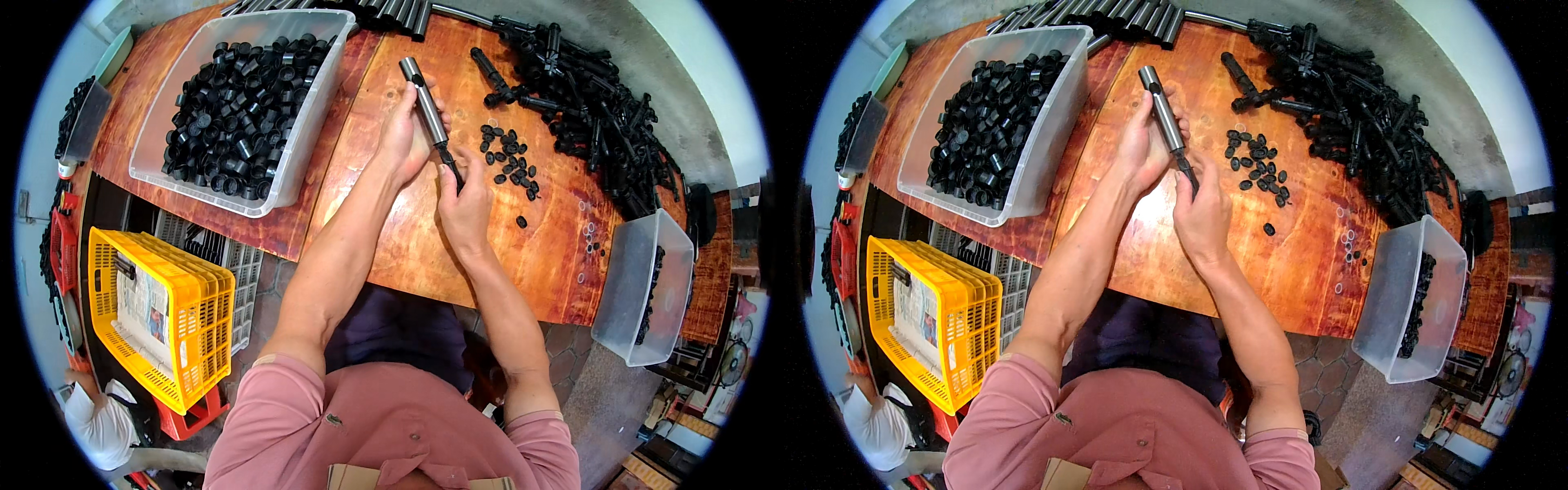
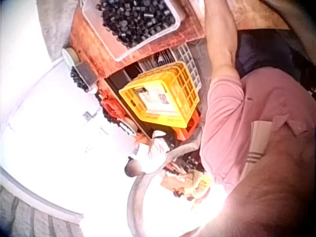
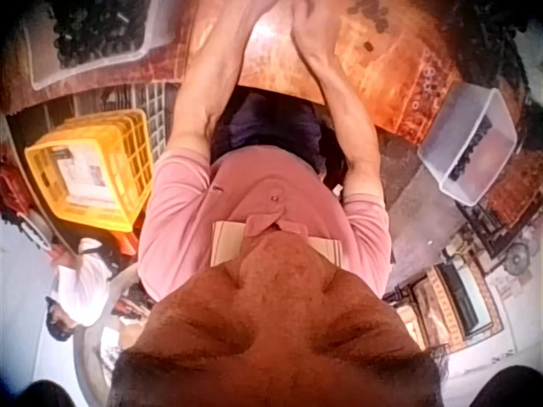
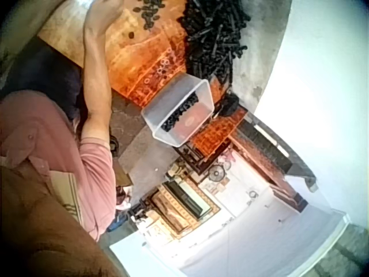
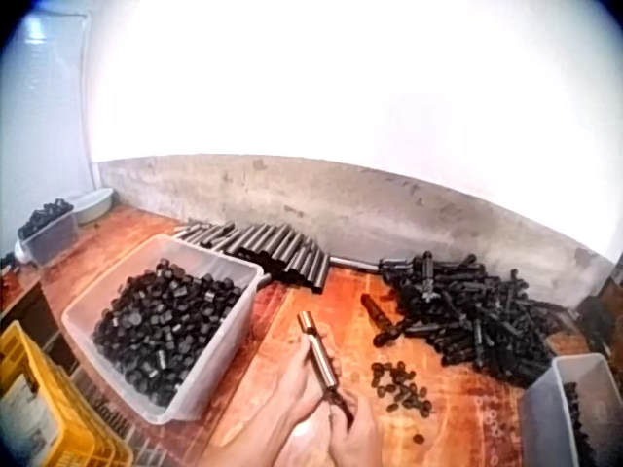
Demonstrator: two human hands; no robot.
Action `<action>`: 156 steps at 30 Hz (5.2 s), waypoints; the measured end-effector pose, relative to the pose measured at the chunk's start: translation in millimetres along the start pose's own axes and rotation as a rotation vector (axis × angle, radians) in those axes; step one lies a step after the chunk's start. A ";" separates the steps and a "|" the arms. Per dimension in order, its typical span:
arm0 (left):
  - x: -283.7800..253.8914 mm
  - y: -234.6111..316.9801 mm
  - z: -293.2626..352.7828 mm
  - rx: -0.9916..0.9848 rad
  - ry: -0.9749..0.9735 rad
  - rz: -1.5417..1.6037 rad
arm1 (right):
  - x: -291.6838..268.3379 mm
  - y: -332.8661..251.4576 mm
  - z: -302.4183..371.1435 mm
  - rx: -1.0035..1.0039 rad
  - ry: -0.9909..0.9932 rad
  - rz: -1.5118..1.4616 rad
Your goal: The person assembles small black plastic components onto metal rods at a workbench. They repeatedly pick up a rod, insert a plastic piece, and place the assembled unit into a yellow basket. The process is repetitive and focused on manual assembly.
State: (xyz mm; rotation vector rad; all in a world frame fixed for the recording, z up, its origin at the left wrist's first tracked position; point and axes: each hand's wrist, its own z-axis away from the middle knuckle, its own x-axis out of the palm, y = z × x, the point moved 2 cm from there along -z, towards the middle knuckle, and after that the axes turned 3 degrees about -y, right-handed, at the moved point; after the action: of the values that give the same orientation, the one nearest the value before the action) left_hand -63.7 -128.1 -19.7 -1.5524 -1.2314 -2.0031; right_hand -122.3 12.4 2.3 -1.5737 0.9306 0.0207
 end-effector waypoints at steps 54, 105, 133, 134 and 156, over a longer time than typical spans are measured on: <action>62.6 -24.3 40.3 -0.549 -0.385 -0.935 | -93.5 51.4 -76.7 0.193 0.147 -1.570; 63.9 -56.7 45.3 -0.627 -0.299 -0.684 | -100.5 47.6 -76.0 0.083 0.153 -1.622; 1.1 12.5 -6.4 0.382 0.302 -0.488 | -69.1 -89.7 -48.4 -0.363 -0.009 -0.764; 1.0 14.2 -6.0 0.378 0.304 -0.482 | -68.4 -91.2 -49.2 -0.364 -0.013 -0.782; 26.8 -8.6 12.0 -0.430 -0.396 -0.351 | -52.3 -15.9 -107.0 0.125 -0.239 -1.261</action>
State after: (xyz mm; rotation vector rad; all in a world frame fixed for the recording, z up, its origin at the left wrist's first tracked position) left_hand -71.8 -107.2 1.2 -2.1461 -1.3515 -2.3789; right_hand -200.1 -50.4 69.1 -1.7440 -0.3409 -0.6999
